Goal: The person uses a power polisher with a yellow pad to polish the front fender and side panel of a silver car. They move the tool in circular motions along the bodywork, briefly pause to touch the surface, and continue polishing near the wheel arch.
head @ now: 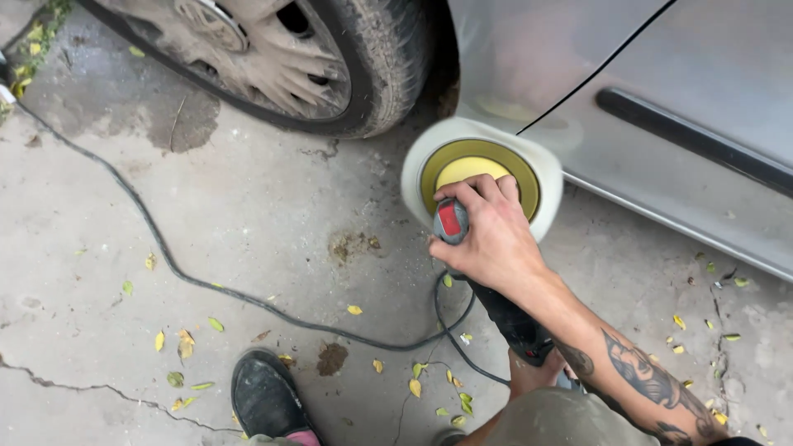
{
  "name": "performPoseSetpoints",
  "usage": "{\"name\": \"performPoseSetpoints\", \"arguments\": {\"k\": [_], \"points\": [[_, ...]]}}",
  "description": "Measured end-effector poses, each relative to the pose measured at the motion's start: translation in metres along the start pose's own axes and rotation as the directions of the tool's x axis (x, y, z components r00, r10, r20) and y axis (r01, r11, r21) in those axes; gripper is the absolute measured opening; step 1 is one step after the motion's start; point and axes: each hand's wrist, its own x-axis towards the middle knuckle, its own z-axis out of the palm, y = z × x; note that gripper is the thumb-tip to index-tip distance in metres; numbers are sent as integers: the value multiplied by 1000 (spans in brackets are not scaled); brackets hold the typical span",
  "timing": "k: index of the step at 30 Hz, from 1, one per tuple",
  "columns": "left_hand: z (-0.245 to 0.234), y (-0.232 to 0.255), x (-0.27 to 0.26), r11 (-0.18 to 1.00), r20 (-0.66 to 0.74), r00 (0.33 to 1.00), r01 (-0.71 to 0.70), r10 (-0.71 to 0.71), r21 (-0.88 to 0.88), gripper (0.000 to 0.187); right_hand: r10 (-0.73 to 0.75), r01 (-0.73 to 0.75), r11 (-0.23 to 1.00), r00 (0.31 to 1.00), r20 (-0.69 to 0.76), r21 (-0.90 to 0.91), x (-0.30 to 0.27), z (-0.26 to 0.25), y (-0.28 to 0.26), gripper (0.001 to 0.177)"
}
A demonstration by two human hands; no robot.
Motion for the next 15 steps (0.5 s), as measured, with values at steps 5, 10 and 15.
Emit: {"name": "performPoseSetpoints", "arguments": {"k": [5, 10, 15], "points": [[-3, 0, -5, 998, 107, 993, 55, -56, 10, 30, 30, -28, 997, 999, 31, -74, 2, 6, -2, 61], [8, 7, 6, 996, 101, 993, 47, -54, 70, 25, 16, -18, 991, 1000, -18, -133, 7, -32, -39, 58], [11, 14, 2, 991, 66, 995, 61, -70, 120, 22, -26, 24, 995, 1000, -12, -96, 14, -21, -34, 59]]}}
